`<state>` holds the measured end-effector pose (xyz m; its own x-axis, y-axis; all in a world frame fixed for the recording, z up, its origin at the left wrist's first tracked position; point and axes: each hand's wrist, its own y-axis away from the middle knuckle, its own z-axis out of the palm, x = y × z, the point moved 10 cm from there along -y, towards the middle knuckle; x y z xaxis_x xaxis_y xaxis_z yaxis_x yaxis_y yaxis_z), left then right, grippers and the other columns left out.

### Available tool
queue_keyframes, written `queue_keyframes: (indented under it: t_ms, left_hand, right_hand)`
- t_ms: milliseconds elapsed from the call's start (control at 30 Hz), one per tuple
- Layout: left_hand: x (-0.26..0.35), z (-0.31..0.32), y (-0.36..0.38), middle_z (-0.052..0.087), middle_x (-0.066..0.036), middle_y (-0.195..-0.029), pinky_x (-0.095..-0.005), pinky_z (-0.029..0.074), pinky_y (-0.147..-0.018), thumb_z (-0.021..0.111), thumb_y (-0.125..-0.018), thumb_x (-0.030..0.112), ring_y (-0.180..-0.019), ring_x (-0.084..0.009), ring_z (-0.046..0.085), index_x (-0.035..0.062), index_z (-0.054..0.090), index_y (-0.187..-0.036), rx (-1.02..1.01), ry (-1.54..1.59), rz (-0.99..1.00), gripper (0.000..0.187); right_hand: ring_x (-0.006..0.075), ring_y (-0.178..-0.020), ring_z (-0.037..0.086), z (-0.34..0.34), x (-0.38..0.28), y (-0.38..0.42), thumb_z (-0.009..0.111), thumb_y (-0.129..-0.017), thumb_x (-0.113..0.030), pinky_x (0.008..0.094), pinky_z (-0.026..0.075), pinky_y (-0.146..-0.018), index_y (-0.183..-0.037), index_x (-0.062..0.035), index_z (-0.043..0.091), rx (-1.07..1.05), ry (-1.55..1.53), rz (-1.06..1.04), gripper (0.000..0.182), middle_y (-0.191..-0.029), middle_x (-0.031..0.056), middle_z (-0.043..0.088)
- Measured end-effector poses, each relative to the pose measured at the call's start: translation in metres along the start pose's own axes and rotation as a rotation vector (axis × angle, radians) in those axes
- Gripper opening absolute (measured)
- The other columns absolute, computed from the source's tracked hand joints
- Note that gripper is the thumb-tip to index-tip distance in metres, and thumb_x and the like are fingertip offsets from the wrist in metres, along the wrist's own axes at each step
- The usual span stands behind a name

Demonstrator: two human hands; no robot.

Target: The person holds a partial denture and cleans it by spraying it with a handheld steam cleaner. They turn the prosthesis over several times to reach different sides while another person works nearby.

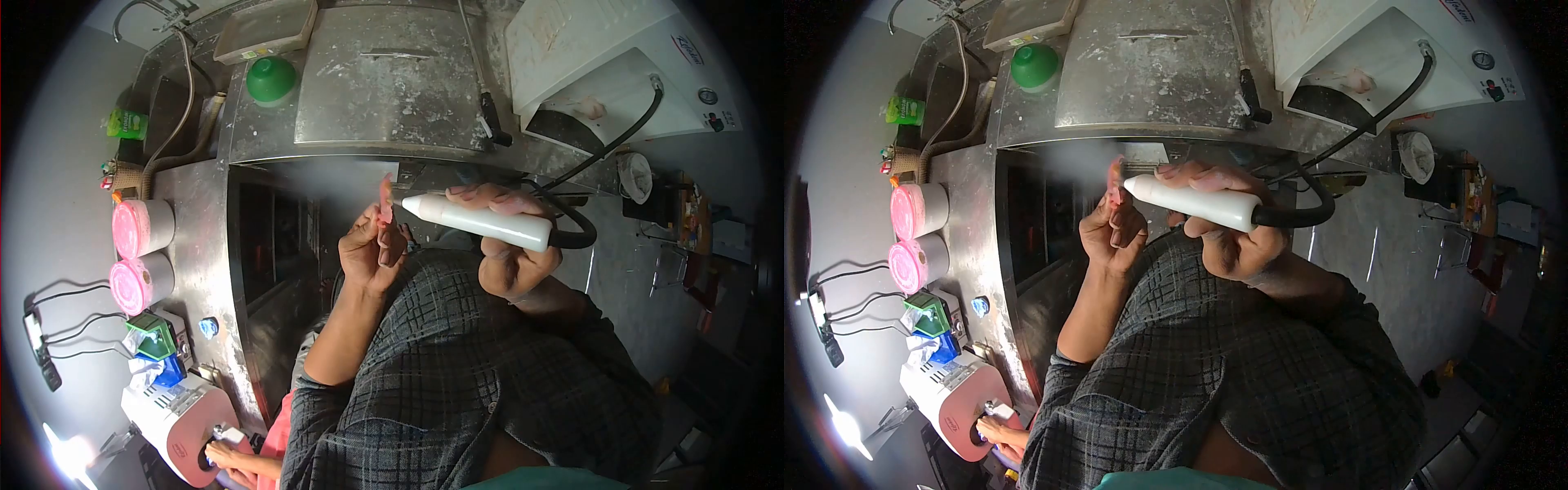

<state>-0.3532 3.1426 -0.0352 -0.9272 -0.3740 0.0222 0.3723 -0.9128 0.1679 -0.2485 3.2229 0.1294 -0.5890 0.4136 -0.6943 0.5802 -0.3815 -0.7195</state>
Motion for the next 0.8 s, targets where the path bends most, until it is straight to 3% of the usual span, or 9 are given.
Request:
queue_keyframes:
  t_ms: [100,167,267,333,500,567,667,733,800]
  left_hand:
    - [-0.001,-0.004,-0.001,0.059,-0.009,-0.064,-0.0237,0.048,-0.056,0.053,-0.092,0.011,-0.038,-0.0174,0.049,-0.0007,0.058,-0.087,-0.019,0.001,-0.029,0.014]
    - [-0.003,-0.005,-0.002,0.059,-0.008,-0.064,-0.0244,0.050,-0.064,0.052,-0.092,0.011,-0.038,-0.0171,0.049,-0.0005,0.058,-0.088,-0.042,-0.003,-0.058,0.013]
    - [-0.006,0.001,-0.004,0.060,-0.009,-0.065,-0.0251,0.050,-0.061,0.053,-0.092,0.010,-0.038,-0.0167,0.049,-0.0014,0.058,-0.094,-0.092,0.049,-0.062,0.013]
    - [-0.002,0.007,-0.004,0.062,-0.015,-0.096,-0.0219,0.045,-0.039,0.051,-0.089,0.000,-0.050,-0.0143,0.055,0.0011,0.039,-0.137,-0.109,0.134,0.011,0.050]
    - [-0.004,0.009,-0.005,0.062,-0.015,-0.096,-0.0231,0.044,-0.040,0.051,-0.089,0.000,-0.048,-0.0142,0.053,0.0029,0.038,-0.138,-0.130,0.141,-0.018,0.050]
    - [-0.004,0.011,-0.005,0.062,-0.015,-0.096,-0.0235,0.043,-0.040,0.051,-0.089,0.000,-0.048,-0.0142,0.053,0.0036,0.038,-0.138,-0.159,0.136,-0.023,0.051]
    - [-0.005,0.010,-0.005,0.062,-0.015,-0.095,-0.0241,0.042,-0.039,0.051,-0.090,0.001,-0.046,-0.0144,0.051,0.0041,0.038,-0.138,-0.113,0.148,-0.027,0.050]
    - [-0.006,0.008,-0.006,0.059,-0.009,-0.068,-0.0243,0.043,-0.042,0.052,-0.091,0.008,-0.039,-0.0168,0.048,0.0024,0.041,-0.137,-0.054,0.102,-0.051,0.047]
    - [-0.008,0.010,-0.007,0.060,-0.009,-0.072,-0.0251,0.043,-0.042,0.052,-0.091,0.007,-0.042,-0.0173,0.050,0.0024,0.040,-0.138,-0.097,0.122,-0.079,0.048]
  right_hand:
    - [0.0363,-0.093,0.064,-0.006,0.003,0.000,0.055,-0.094,-0.012,0.0506,0.053,-0.085,-0.110,0.0079,0.041,0.098,0.091,0.054,0.029,-0.097,0.0278,0.060]
    - [0.0382,-0.109,0.060,-0.004,0.004,-0.001,0.052,-0.094,-0.005,0.0334,0.061,-0.069,-0.122,0.0092,0.038,0.036,0.010,0.043,0.035,-0.113,0.0314,0.055]
    - [0.0382,-0.110,0.059,-0.006,0.006,-0.002,0.052,-0.094,-0.007,0.0335,0.062,-0.071,-0.122,0.0093,0.038,0.035,0.038,0.049,0.035,-0.114,0.0315,0.055]
    - [0.0379,-0.110,0.059,-0.006,0.006,-0.002,0.053,-0.094,-0.008,0.0337,0.062,-0.071,-0.122,0.0092,0.038,0.040,0.056,0.064,0.036,-0.114,0.0314,0.054]
    - [0.0369,-0.110,0.059,-0.005,0.007,-0.006,0.053,-0.094,-0.009,0.0340,0.062,-0.071,-0.122,0.0086,0.038,0.035,0.060,0.075,0.036,-0.115,0.0303,0.054]
    - [0.0367,-0.092,0.065,-0.008,0.005,-0.008,0.053,-0.096,-0.017,0.0473,0.055,-0.082,-0.109,0.0099,0.042,0.120,0.159,0.062,0.032,-0.096,0.0297,0.060]
    - [0.0372,-0.093,0.064,-0.009,0.009,-0.005,0.053,-0.096,-0.019,0.0483,0.054,-0.084,-0.110,0.0092,0.041,0.139,0.118,0.077,0.033,-0.096,0.0294,0.060]
    - [0.0373,-0.093,0.064,-0.013,0.011,-0.005,0.053,-0.096,-0.019,0.0489,0.054,-0.084,-0.111,0.0085,0.041,0.150,0.135,0.061,0.034,-0.097,0.0290,0.060]
    - [0.0366,-0.093,0.064,-0.019,0.012,-0.005,0.051,-0.096,-0.017,0.0504,0.052,-0.086,-0.115,0.0064,0.040,0.178,0.189,0.040,0.032,-0.100,0.0282,0.059]
